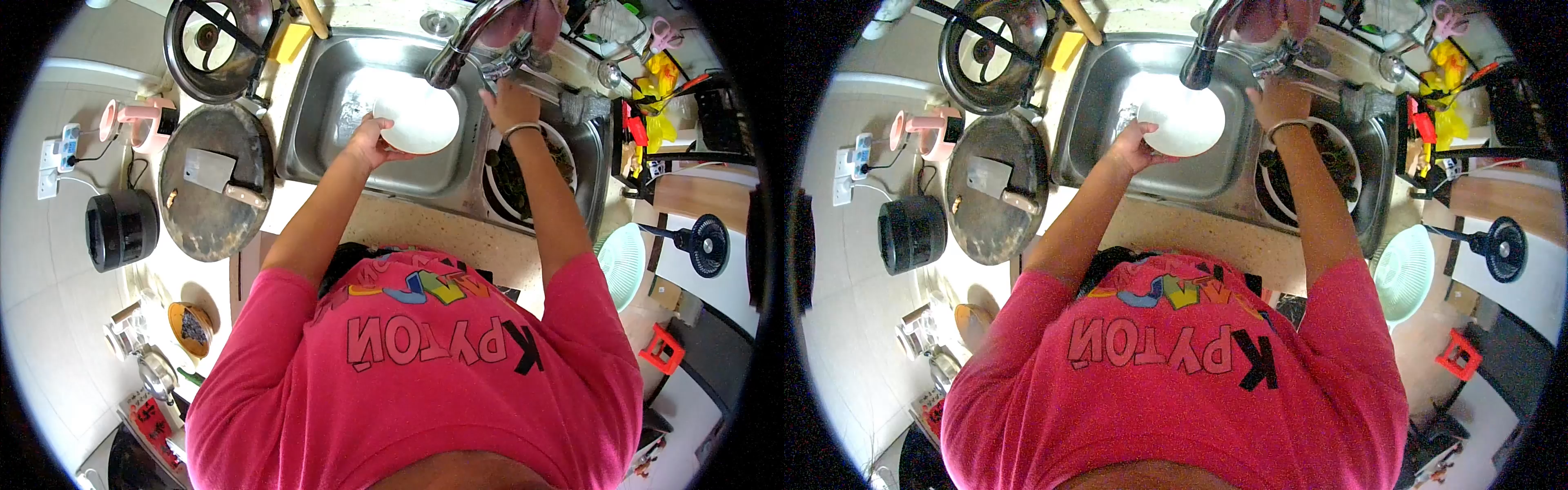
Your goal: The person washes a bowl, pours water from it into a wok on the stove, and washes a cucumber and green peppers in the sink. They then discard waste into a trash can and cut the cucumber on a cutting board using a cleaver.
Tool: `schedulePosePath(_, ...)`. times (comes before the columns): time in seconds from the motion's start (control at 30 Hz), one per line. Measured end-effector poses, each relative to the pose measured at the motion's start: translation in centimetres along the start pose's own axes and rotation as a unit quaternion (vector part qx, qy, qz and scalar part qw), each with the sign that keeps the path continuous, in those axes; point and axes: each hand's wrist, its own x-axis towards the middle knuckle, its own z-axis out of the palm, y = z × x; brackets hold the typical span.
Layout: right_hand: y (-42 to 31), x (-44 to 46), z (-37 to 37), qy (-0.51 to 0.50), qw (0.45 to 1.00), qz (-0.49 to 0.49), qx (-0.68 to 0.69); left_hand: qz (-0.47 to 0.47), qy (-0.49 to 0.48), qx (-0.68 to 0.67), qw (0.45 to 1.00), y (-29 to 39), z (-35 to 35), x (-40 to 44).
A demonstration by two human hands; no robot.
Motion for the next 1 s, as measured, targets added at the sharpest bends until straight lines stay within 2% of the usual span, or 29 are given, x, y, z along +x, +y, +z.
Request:
schedulePosePath(0.07, -0.7, -0.1, 2.1, -0.062, 0.992, -0.005, -0.113, 0.008, -0.005, 0.018, 1.000, 0.3, 0.0, -0.2)
schedulePosePath(0.17, -0.7, 0.5, 4.3, -0.046, 0.990, 0.029, -0.128, 0.024, -0.014, 0.028, 0.999, 0.3, 0.1, -0.9)
schedulePosePath(0.23, -1.0, 0.5, 3.7, -0.054, 0.992, 0.035, -0.113, 0.023, 0.020, 0.018, 0.999, 0.6, 1.1, -2.0)
schedulePosePath(0.3, -0.9, 0.5, 3.7, -0.058, 0.992, 0.042, -0.101, 0.024, 0.014, 0.012, 1.000, 0.7, 1.0, -2.0)
schedulePosePath(0.4, -1.0, 0.6, 4.1, -0.006, 0.993, 0.054, -0.101, 0.030, 0.001, 0.007, 1.000, 1.1, 0.8, -1.7)
schedulePosePath(0.47, -1.3, 0.6, 3.5, -0.053, 0.993, 0.092, -0.060, 0.033, -0.006, 0.009, 0.999, 1.2, 0.4, -1.3)
schedulePosePath(0.67, -1.5, 0.2, 3.2, -0.035, 0.995, 0.086, -0.047, 0.028, -0.008, -0.008, 1.000, 1.8, 0.5, -1.7)
schedulePosePath(0.73, -1.3, 0.3, 3.7, -0.033, 0.995, 0.088, -0.044, 0.009, -0.040, -0.031, 0.999, 1.9, 0.6, -2.0)
schedulePosePath(0.9, -0.8, 0.1, 4.7, -0.026, 0.995, 0.069, -0.067, 0.021, -0.023, -0.028, 0.999, 2.3, 1.7, -3.1)
schedulePosePath(0.97, -0.5, 0.2, 4.7, -0.130, 0.987, 0.080, -0.043, 0.016, -0.019, -0.034, 0.999, 2.4, 2.0, -3.2)
schedulePosePath(1.0, -0.2, 0.3, 5.2, -0.129, 0.987, 0.084, -0.043, 0.021, -0.020, -0.024, 0.999, 2.4, 2.1, -3.4)
